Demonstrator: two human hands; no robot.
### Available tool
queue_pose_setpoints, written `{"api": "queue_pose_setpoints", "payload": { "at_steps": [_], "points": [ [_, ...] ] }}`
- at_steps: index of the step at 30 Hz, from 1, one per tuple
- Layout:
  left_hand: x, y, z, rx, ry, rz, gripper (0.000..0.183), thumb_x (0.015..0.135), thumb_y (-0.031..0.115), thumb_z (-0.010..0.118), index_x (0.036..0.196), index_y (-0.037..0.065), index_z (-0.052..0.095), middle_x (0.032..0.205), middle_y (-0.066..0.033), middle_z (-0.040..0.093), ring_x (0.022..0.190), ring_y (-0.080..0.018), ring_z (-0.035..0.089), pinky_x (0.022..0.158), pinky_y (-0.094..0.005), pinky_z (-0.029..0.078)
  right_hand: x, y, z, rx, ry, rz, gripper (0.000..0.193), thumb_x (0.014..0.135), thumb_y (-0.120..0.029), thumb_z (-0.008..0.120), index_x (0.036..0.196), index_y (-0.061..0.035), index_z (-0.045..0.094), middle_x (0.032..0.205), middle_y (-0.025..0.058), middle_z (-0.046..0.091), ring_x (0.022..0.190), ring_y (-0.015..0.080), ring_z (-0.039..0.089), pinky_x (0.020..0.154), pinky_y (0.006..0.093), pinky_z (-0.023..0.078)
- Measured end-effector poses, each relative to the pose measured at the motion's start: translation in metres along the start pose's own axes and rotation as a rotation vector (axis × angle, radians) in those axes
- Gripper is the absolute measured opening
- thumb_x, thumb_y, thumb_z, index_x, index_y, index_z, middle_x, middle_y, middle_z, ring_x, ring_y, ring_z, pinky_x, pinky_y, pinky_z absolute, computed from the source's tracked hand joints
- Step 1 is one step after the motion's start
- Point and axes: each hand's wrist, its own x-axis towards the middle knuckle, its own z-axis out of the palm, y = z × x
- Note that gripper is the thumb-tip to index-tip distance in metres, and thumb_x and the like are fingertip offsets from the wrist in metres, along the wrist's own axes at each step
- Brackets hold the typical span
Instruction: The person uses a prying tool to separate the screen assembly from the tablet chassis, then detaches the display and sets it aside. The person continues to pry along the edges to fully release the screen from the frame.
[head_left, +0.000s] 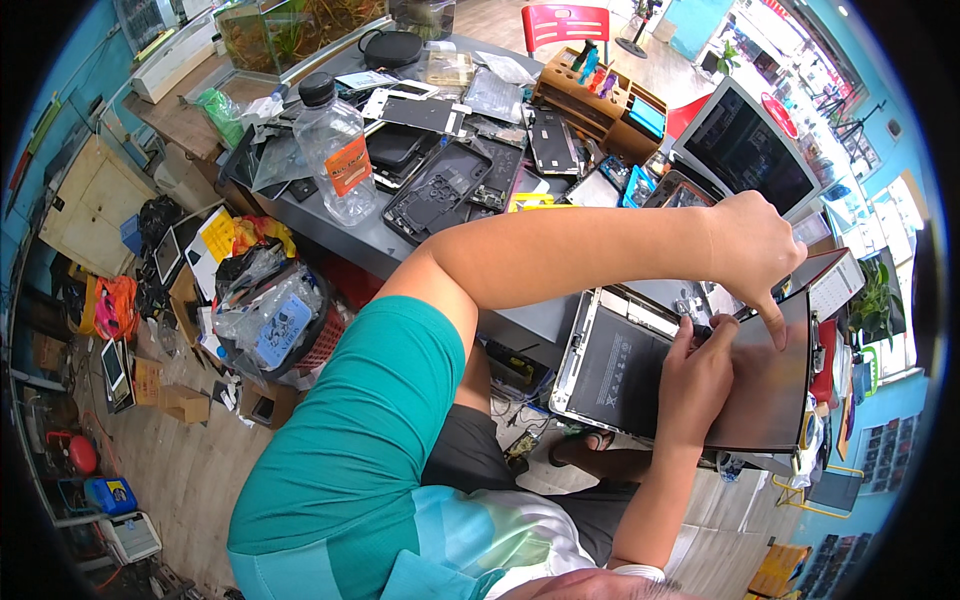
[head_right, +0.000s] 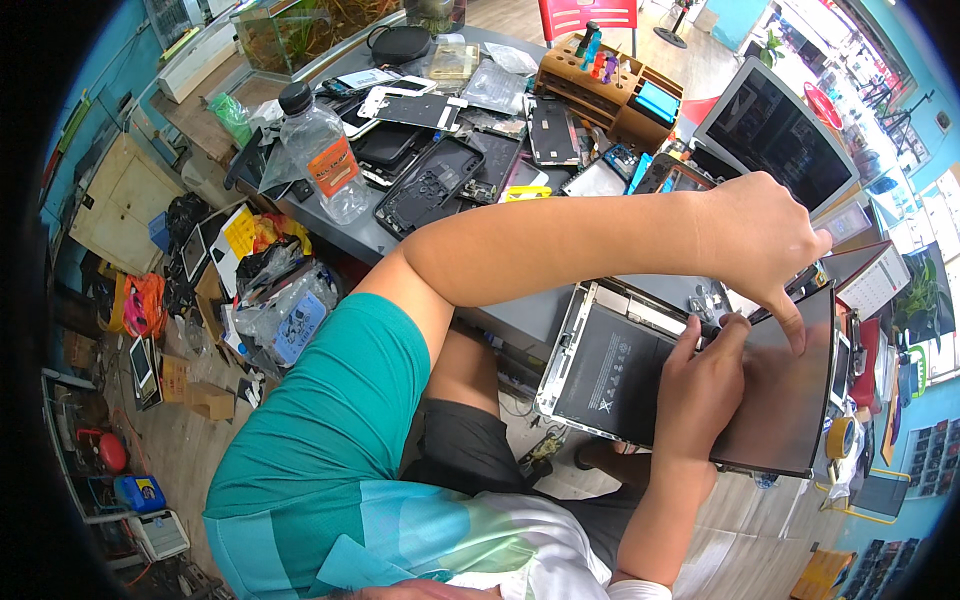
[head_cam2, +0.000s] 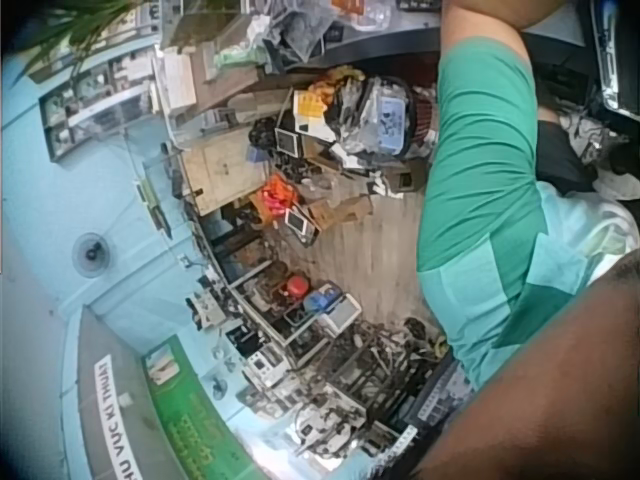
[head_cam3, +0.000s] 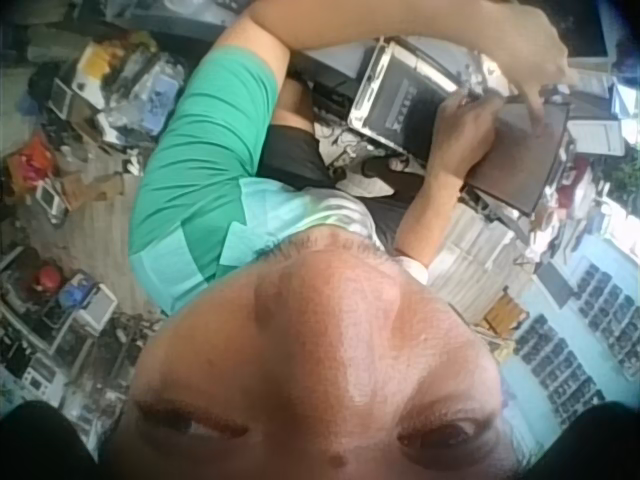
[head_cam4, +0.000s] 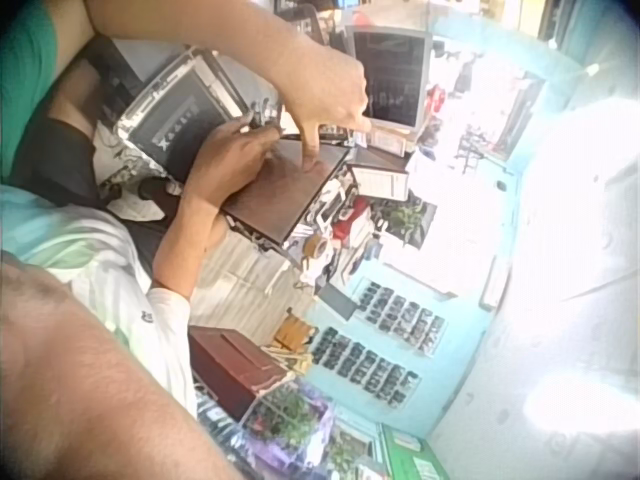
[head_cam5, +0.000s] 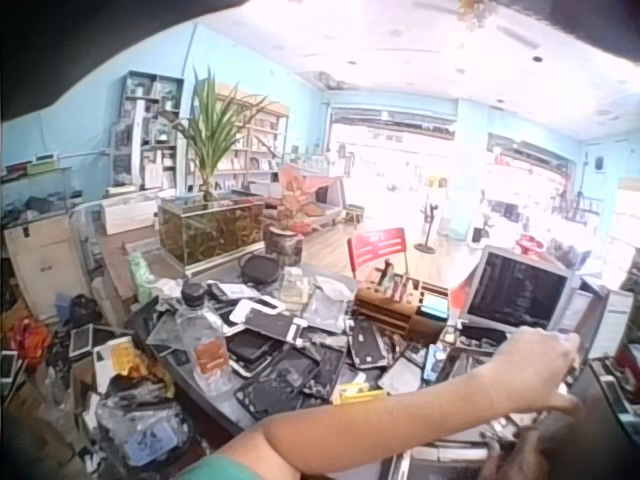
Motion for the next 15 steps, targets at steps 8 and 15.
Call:
{"api": "queue_pose_setpoints", "payload": {
  "at_steps": [8, 15],
  "points": [
    [0.0001, 0.0005, 0.0004, 0.001, 0.015, 0.006, 0.116, 0.067, 0.103, 0.068, 0.101, -0.007, 0.073, 0.078, -0.0199, 0.077, 0.076, -0.0374, 0.081, 0.070, -0.0450, 0.066, 0.0004, 0.0036, 0.0015, 0.007, 0.055, -0.082, 0.027, 0.109, -0.013, 0.067, 0.127, -0.0007, 0.052, 0.103, 0.0313, 0.074, 0.092, 0.0533, 0.073, 0.072, 0.0585, 0.057],
    [0.0000, 0.0006, -0.0011, -0.007, 0.002, 0.000, 0.114, 0.067, 0.102, 0.069, 0.101, -0.006, 0.073, 0.078, -0.0199, 0.077, 0.075, -0.0373, 0.081, 0.069, -0.0452, 0.066, -0.0012, 0.0060, 0.0031, -0.003, 0.065, -0.107, 0.027, 0.107, -0.010, 0.068, 0.126, 0.0008, 0.052, 0.100, 0.0305, 0.074, 0.089, 0.0524, 0.073, 0.072, 0.0571, 0.058]
  ]
}}
